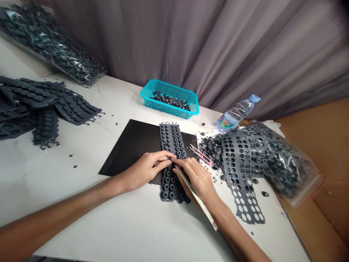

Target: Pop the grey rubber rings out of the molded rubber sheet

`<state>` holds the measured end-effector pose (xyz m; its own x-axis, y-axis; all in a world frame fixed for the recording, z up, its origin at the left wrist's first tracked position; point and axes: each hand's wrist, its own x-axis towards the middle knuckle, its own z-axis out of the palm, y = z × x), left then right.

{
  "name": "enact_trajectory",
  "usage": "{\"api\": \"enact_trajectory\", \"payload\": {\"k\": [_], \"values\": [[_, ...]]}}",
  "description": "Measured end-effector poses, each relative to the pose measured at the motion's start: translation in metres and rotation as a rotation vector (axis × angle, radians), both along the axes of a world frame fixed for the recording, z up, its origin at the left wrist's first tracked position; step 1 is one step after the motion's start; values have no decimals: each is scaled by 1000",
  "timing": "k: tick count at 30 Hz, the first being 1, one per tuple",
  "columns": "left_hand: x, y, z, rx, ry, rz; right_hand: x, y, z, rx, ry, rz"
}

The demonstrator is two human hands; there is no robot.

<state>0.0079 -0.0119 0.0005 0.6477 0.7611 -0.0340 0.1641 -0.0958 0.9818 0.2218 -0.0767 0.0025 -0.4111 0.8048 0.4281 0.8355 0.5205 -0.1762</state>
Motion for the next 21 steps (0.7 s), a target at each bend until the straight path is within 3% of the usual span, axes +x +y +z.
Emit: {"api": "enact_trajectory", "payload": {"k": [8, 11, 14, 16, 21], "values": [[2, 1, -2, 46, 5, 11, -6, -2, -12, -31, 0, -74], [2, 0, -2, 62, 40, 38, -4, -2, -9, -69, 126, -236], [1, 1, -2, 60, 84, 32, 15, 0, 0, -59, 266, -516], [0, 2, -1, 62, 100, 14, 39, 1, 6, -86, 219, -660], [-5, 4, 0, 28, 51, -48, 82, 3, 12, -53, 147, -716]]}}
